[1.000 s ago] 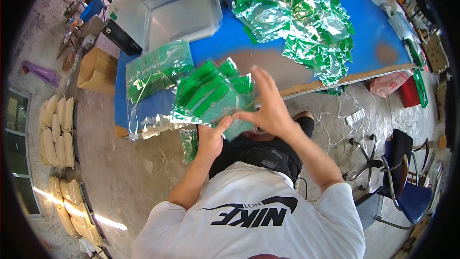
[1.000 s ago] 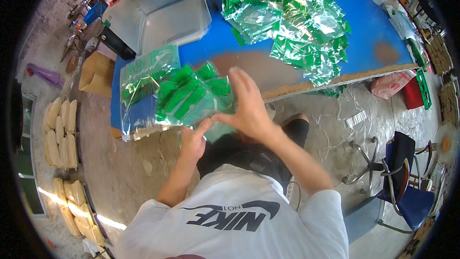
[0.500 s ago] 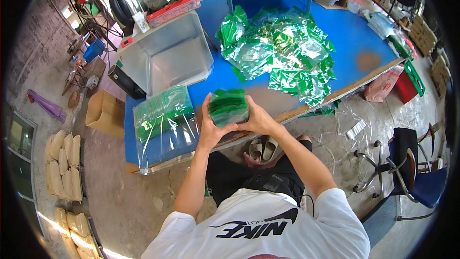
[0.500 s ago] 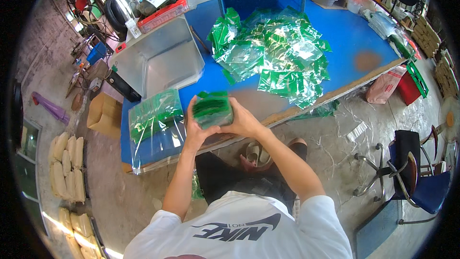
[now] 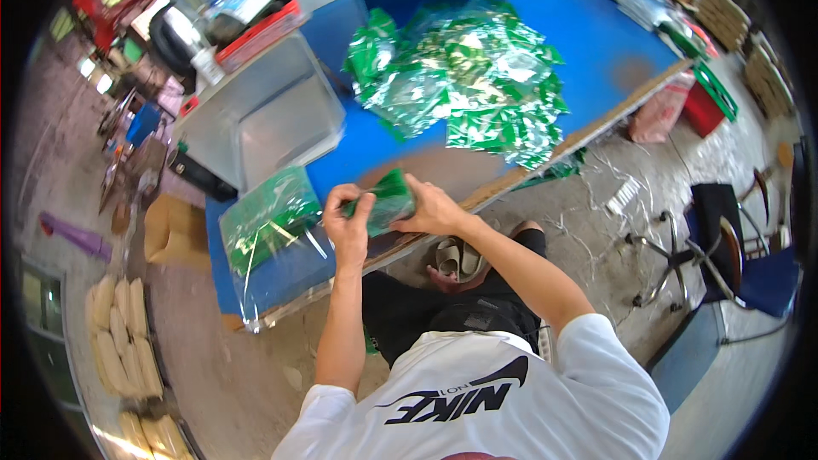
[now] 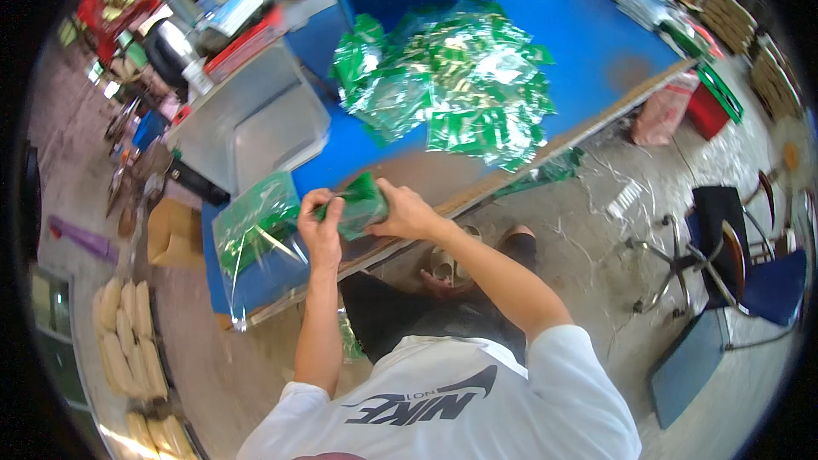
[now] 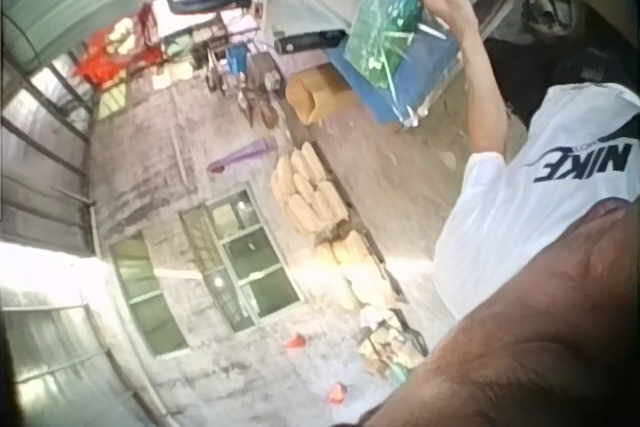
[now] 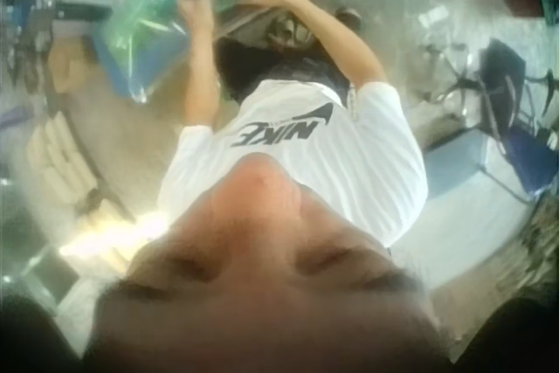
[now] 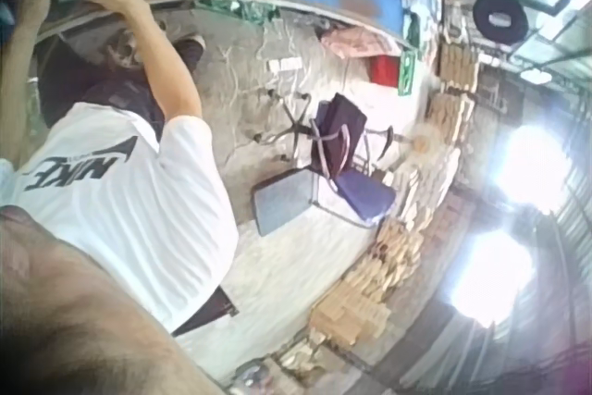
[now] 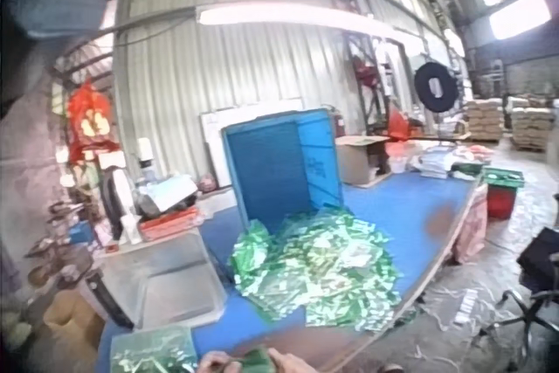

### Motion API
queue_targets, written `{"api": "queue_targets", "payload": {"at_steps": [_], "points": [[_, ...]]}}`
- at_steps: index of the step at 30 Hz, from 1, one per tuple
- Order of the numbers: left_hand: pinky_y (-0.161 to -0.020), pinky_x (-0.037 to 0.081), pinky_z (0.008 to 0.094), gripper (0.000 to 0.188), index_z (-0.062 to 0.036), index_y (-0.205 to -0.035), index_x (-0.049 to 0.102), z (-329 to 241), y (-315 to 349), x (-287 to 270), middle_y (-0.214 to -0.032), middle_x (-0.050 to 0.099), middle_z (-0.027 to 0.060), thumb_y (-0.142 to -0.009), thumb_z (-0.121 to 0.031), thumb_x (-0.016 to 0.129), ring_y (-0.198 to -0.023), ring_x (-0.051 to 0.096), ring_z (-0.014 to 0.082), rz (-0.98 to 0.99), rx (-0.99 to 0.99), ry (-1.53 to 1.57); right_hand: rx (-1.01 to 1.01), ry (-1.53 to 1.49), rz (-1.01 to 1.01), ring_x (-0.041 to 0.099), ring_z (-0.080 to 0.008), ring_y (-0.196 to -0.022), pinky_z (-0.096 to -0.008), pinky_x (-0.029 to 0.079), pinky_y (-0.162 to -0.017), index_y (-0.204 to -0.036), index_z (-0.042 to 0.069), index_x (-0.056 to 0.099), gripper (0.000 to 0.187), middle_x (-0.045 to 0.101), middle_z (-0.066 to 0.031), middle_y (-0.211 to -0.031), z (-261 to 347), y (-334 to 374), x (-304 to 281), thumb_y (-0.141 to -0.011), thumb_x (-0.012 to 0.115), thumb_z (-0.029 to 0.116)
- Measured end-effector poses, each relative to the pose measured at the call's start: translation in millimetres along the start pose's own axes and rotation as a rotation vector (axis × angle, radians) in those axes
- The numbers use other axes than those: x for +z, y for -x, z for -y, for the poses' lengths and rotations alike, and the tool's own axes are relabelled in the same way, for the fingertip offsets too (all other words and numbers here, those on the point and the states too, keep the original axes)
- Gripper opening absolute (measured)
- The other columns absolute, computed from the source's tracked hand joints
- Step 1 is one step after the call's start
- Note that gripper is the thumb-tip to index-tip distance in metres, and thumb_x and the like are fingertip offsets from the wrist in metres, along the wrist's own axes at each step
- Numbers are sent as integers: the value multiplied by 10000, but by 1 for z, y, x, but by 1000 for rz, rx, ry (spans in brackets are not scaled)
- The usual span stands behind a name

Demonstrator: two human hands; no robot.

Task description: Sorting and packing green plastic bags into a larger transparent bag.

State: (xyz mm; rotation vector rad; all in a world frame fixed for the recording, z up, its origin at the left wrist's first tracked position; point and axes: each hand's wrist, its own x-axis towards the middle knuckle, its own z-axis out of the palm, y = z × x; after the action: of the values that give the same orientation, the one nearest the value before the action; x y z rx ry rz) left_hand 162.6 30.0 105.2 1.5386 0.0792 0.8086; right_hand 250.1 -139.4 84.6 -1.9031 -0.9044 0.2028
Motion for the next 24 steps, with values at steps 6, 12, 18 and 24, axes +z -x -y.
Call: {"api": "queue_targets", "payload": {"at_steps": [6, 12, 18, 24], "points": [[-810, 447, 263, 239, -36, -939, 595, -7, 7, 20, -921, 597, 17, -878, -141, 800, -851, 540, 111, -207, 22, -82, 5, -113, 61, 644, -389, -1042, -428, 504, -922, -1325, 2, 492, 795, 668, -240, -1109, 9, 9, -3, -676, 851, 288], [-1093, 398, 376, 873, -26, -1430, 462, -15, 34, -4, -1323, 595, 67, -712, -184, 932, -1263, 545, 217, 323, -574, 458, 44, -545, 273, 649, -229, -982, -351, 504, -928, -1267, 4, 592, 680, 692, -146, -1089, 24, 23, -45, -688, 831, 267], [-1027, 458, 371, 659, -26, -1361, 531, -27, 66, 5, -1290, 621, 64, -783, -49, 847, -1184, 590, 197, 242, -626, 309, 81, -77, 641, 660, -278, -969, -374, 512, -894, -1198, -9, 634, 689, 706, -175, -1053, 34, 13, -54, -757, 798, 495], [-1038, 493, 424, 493, -47, -1358, 544, -19, 98, -11, -1307, 628, 90, -897, -69, 717, -1191, 613, 259, 40, -848, 692, 316, 740, -553, 623, -388, -1139, -470, 527, -864, -1199, 8, 643, 815, 615, -270, -1277, -28, -66, -97, -888, 513, 750]]}}
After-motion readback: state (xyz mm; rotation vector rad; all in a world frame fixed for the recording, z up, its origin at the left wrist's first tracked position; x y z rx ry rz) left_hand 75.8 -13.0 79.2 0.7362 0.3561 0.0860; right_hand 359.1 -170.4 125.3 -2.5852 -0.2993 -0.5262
